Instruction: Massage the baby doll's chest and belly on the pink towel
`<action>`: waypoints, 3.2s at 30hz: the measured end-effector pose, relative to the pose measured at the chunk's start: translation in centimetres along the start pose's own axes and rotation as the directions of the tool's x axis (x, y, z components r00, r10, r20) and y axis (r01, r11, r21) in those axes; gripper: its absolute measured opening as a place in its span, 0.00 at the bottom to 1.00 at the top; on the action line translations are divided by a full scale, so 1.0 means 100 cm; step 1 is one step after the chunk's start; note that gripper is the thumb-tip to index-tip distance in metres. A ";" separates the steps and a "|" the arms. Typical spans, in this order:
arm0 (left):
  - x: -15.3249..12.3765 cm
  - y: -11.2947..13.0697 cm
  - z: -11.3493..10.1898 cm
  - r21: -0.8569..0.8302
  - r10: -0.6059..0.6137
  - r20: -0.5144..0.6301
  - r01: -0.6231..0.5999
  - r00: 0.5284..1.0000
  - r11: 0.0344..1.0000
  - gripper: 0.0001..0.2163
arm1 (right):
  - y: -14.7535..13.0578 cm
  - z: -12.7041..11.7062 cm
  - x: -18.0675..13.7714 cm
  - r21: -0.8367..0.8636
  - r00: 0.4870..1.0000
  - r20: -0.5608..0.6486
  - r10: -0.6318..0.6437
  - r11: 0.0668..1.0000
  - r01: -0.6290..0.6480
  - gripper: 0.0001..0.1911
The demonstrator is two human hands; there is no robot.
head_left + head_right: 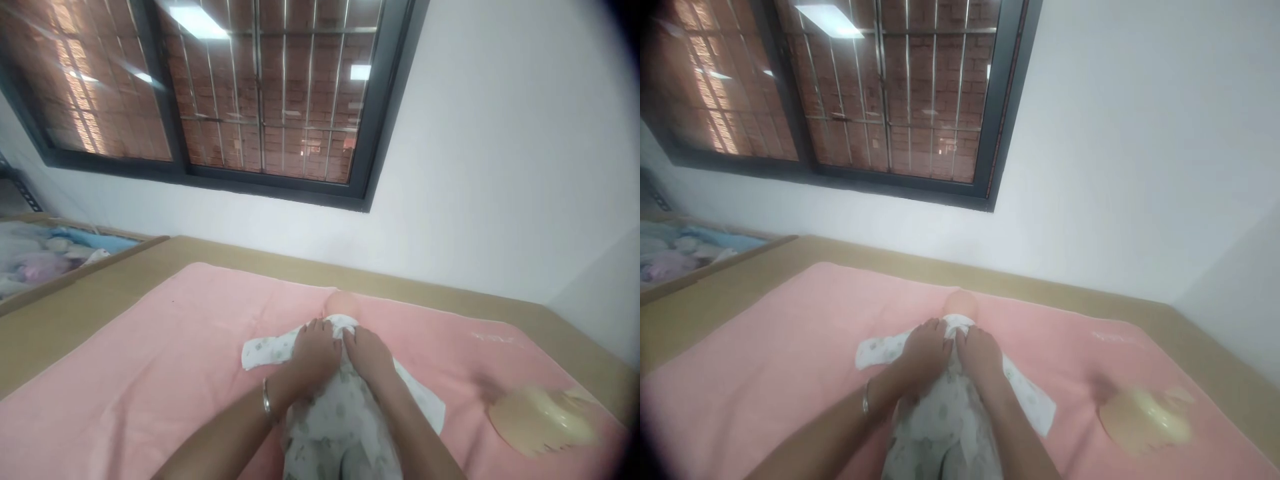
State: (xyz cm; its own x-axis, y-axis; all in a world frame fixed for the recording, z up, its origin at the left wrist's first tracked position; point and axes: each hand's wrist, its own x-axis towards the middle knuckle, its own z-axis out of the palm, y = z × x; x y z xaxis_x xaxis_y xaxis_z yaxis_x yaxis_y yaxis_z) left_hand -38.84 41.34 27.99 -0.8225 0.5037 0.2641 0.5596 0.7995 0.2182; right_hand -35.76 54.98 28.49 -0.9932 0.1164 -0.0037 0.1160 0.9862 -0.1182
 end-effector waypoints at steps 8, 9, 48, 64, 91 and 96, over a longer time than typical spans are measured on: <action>0.030 -0.032 0.013 -0.162 -0.045 0.214 0.081 0.976 0.984 0.19 | -0.005 -0.024 -0.026 0.126 0.996 -0.087 -0.028 0.991 0.039 0.16; 0.029 -0.031 0.012 -0.128 -0.009 0.197 0.035 0.980 0.991 0.18 | -0.003 -0.022 -0.023 0.144 0.996 -0.088 -0.011 0.989 0.023 0.17; 0.020 -0.016 0.010 -0.034 0.087 0.149 -0.083 0.985 0.996 0.12 | 0.010 0.001 0.010 0.141 0.987 0.018 0.162 0.977 -0.162 0.31; 0.006 0.002 -0.015 0.233 0.073 0.213 -0.124 0.974 0.965 0.14 | 0.005 -0.002 0.006 0.170 0.987 -0.027 0.157 0.974 -0.150 0.32; 0.035 -0.030 0.031 -0.236 -0.209 0.170 0.246 0.963 0.940 0.28 | 0.013 0.019 0.019 0.293 0.967 -0.069 0.244 0.932 -0.214 0.30; 0.037 -0.031 0.033 -0.261 -0.226 0.180 0.268 0.957 0.927 0.27 | 0.014 0.023 0.022 0.308 0.964 -0.079 0.253 0.926 -0.217 0.29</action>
State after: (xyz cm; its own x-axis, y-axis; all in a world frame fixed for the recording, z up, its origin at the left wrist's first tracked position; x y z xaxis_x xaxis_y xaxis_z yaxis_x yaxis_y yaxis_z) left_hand -43.99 41.81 25.15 -0.9323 0.3601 0.0341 0.3246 0.7912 0.5184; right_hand -37.77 56.38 26.06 -0.9276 0.3708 0.0451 0.3203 0.8518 -0.4145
